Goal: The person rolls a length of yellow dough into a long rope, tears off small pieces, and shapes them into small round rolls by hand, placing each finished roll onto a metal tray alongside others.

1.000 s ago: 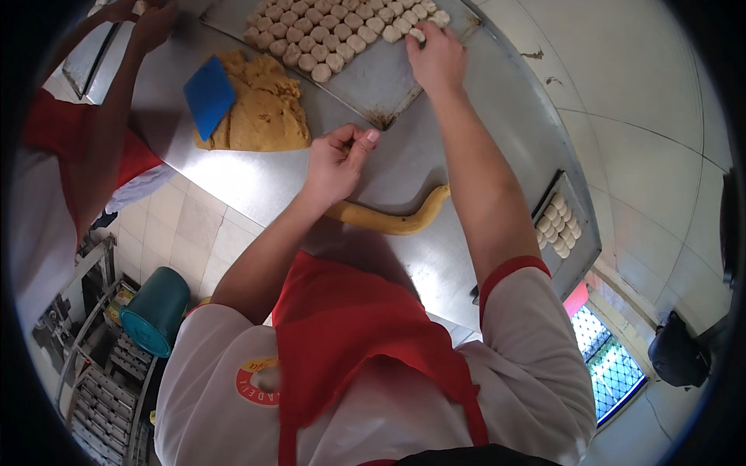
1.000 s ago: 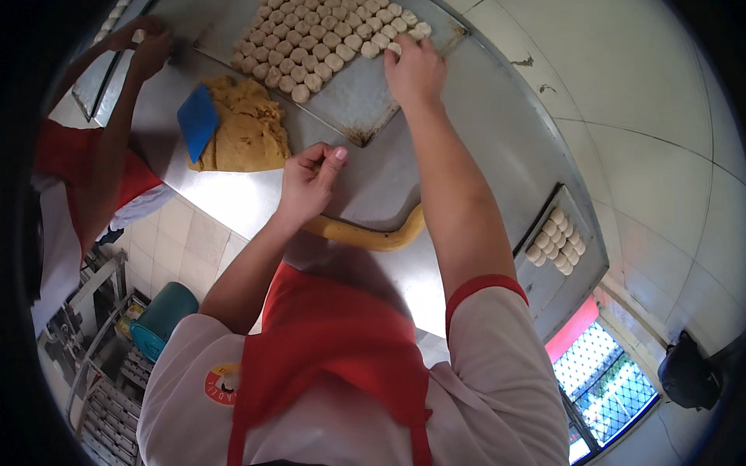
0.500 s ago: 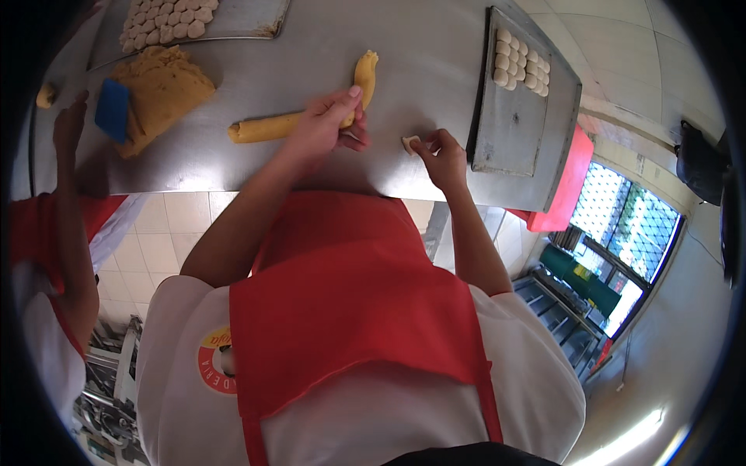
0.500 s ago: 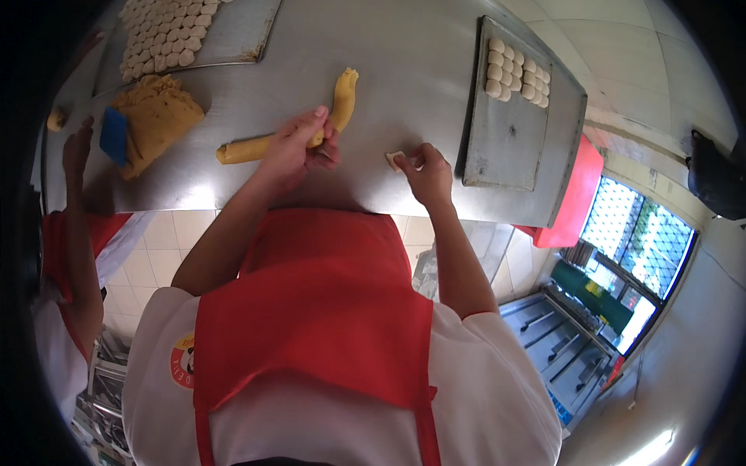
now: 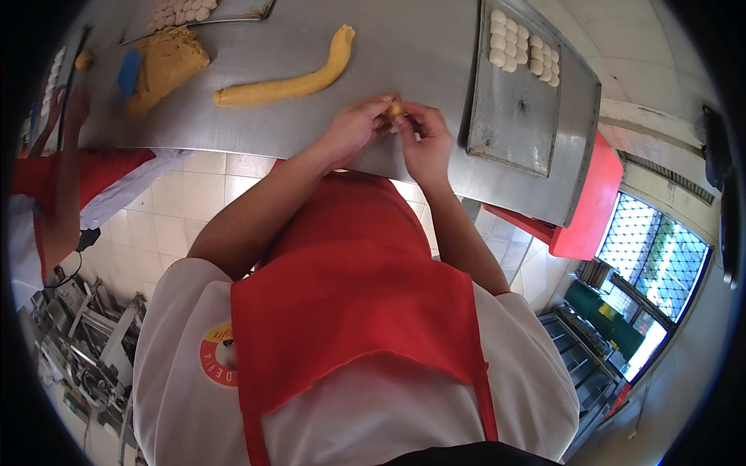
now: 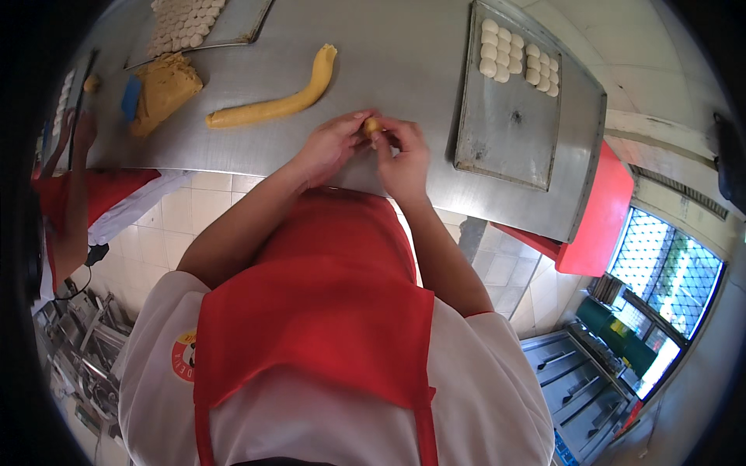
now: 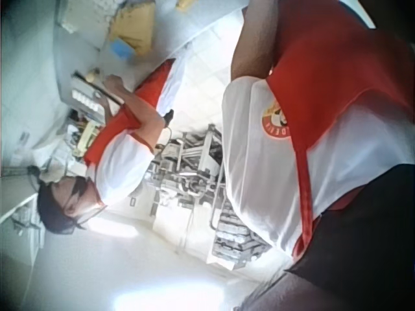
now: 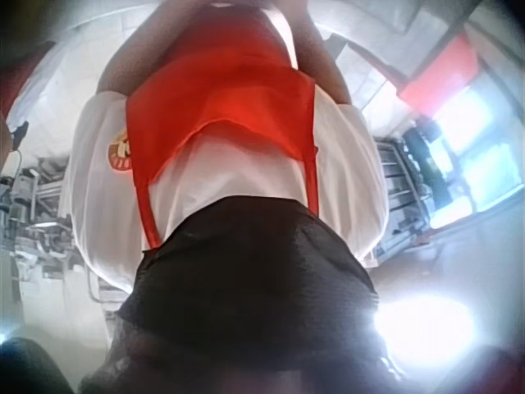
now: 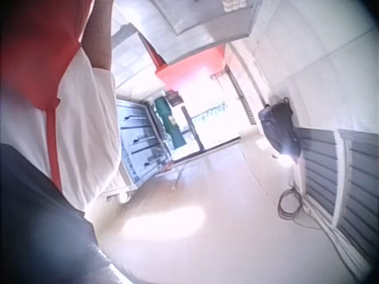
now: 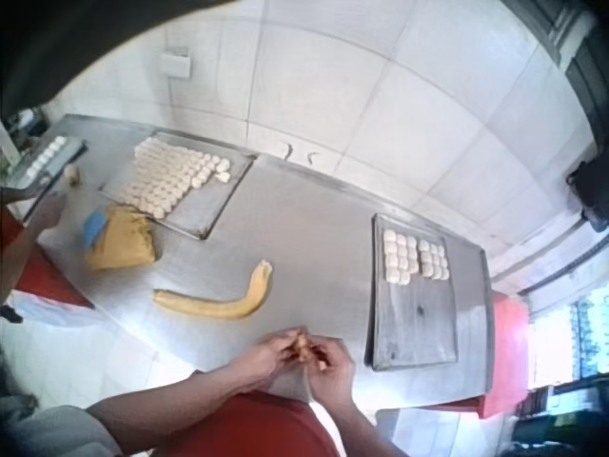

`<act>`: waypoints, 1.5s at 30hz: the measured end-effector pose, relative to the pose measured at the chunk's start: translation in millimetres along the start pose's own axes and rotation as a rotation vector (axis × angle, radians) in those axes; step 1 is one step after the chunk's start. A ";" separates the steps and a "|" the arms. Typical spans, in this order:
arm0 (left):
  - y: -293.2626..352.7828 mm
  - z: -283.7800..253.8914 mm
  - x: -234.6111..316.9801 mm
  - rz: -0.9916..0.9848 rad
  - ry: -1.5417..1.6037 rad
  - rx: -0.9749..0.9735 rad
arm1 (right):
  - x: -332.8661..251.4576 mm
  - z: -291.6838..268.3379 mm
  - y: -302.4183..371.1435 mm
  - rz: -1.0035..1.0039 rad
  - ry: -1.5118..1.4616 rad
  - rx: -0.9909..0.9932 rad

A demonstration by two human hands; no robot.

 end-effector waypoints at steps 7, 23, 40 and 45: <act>-22.8 -13.6 10.4 0.247 -0.979 0.019 | 18.6 -9.6 -2.6 -0.169 0.205 0.070; -9.7 8.2 8.3 0.480 -1.559 -0.004 | 48.2 -29.2 10.6 -0.184 0.268 -0.088; 41.6 30.3 15.3 0.166 -0.431 -0.116 | -5.9 -32.3 26.0 0.257 -0.401 -0.122; 45.7 18.9 12.4 0.299 -0.628 -0.040 | -19.0 -24.3 36.7 0.294 -0.232 -0.125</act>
Point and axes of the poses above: each hand's wrist, its own y-axis away from the middle knuckle, its own z-axis out of the palm, x = y × z, the point moved 4 cm from there along -y, towards the middle knuckle, and after that the axes turned 8 degrees about -y, right-handed, at the moved point
